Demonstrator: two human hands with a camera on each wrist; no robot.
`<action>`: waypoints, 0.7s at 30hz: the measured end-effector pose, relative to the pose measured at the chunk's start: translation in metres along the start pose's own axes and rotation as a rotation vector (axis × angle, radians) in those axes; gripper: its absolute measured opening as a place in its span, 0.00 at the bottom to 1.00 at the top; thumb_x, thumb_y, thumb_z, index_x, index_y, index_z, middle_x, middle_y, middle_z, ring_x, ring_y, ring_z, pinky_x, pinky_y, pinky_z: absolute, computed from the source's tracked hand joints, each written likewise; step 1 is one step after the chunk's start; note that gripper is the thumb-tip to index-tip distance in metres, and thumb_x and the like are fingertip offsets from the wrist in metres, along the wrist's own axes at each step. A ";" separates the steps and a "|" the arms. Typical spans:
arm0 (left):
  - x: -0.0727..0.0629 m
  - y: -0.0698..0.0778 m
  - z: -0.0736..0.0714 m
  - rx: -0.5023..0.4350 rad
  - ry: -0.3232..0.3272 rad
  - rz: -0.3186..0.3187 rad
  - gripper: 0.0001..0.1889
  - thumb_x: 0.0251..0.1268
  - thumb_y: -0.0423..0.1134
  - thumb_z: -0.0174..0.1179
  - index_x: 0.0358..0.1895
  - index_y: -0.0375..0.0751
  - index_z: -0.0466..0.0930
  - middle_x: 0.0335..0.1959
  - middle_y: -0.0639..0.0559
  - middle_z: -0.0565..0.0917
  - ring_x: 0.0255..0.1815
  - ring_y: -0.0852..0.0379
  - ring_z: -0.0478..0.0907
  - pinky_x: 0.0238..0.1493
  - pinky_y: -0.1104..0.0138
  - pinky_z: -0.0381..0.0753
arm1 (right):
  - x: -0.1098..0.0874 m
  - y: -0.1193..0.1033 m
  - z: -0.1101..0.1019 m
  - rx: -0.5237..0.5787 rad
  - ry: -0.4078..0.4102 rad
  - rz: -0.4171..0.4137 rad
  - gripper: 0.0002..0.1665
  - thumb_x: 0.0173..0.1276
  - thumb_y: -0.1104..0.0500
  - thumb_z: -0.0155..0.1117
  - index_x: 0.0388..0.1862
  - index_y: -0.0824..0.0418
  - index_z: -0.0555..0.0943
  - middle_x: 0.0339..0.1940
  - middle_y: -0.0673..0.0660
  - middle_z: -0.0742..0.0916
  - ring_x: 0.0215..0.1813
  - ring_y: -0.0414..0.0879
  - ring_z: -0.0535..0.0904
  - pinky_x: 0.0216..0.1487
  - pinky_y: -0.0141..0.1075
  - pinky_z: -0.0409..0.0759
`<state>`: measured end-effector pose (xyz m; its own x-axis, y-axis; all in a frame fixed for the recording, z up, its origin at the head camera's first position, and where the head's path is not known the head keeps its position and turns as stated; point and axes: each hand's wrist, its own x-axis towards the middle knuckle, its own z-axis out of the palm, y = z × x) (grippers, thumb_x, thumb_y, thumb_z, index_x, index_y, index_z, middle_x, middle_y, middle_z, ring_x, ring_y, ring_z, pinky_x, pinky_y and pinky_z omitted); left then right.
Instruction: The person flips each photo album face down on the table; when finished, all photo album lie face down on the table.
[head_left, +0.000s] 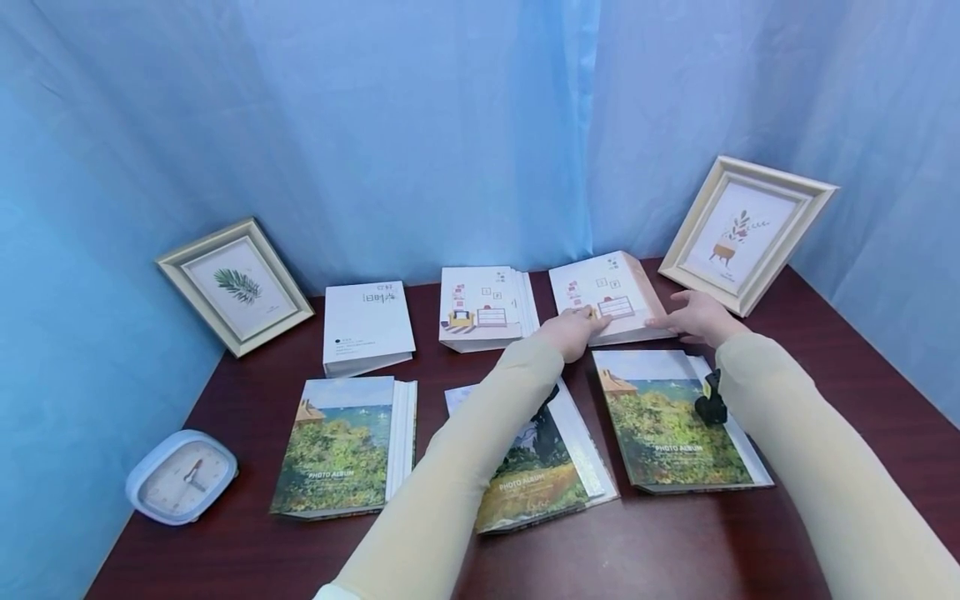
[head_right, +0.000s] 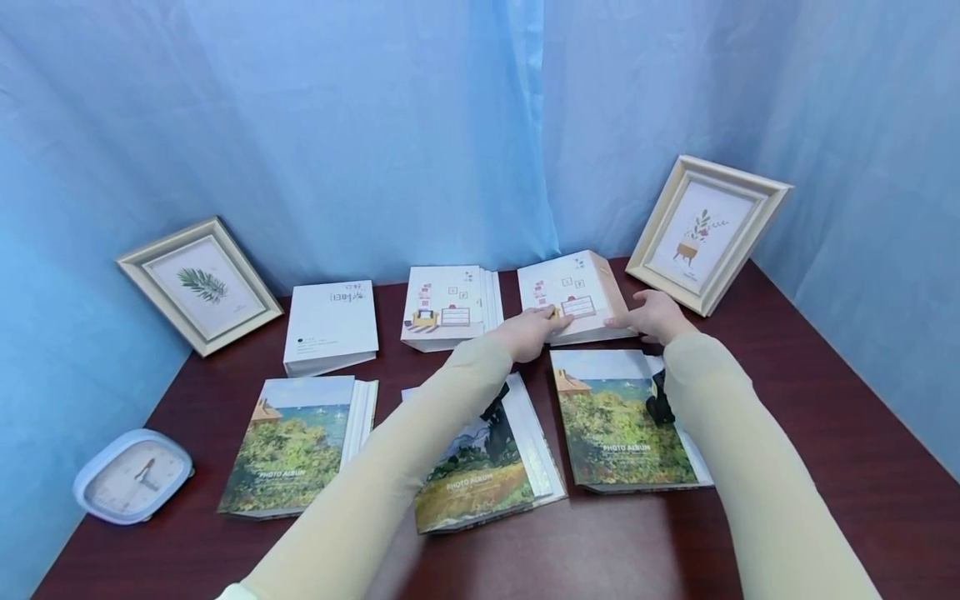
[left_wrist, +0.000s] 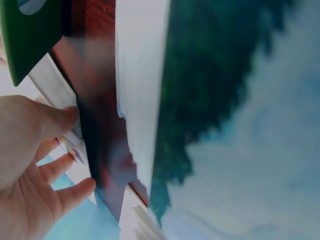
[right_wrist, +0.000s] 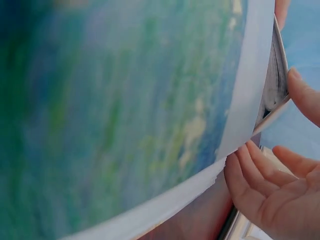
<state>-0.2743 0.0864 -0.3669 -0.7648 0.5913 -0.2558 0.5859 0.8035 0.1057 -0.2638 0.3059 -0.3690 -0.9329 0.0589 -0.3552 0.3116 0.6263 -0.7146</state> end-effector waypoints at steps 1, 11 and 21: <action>0.000 0.001 0.000 0.009 -0.007 -0.003 0.28 0.78 0.35 0.30 0.75 0.67 0.47 0.77 0.55 0.50 0.77 0.55 0.48 0.72 0.65 0.57 | -0.001 0.000 0.000 -0.016 0.006 0.001 0.56 0.65 0.51 0.64 0.74 0.74 0.40 0.70 0.78 0.56 0.67 0.70 0.62 0.64 0.57 0.66; 0.000 0.003 -0.004 0.109 -0.011 -0.013 0.28 0.77 0.38 0.35 0.75 0.67 0.47 0.77 0.55 0.51 0.76 0.48 0.48 0.73 0.54 0.53 | -0.001 -0.004 -0.003 -0.066 0.041 -0.007 0.55 0.62 0.51 0.66 0.74 0.74 0.45 0.71 0.78 0.55 0.65 0.73 0.62 0.63 0.58 0.67; -0.002 -0.009 -0.009 0.160 0.055 -0.022 0.25 0.77 0.43 0.37 0.74 0.64 0.52 0.75 0.55 0.58 0.73 0.50 0.57 0.69 0.56 0.62 | -0.005 -0.014 -0.005 -0.031 0.049 -0.089 0.51 0.64 0.54 0.64 0.74 0.73 0.46 0.71 0.78 0.56 0.67 0.70 0.62 0.62 0.58 0.67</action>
<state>-0.2803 0.0789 -0.3588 -0.7891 0.5799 -0.2025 0.6005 0.7977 -0.0553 -0.2639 0.3008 -0.3545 -0.9647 0.0390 -0.2606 0.2217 0.6543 -0.7230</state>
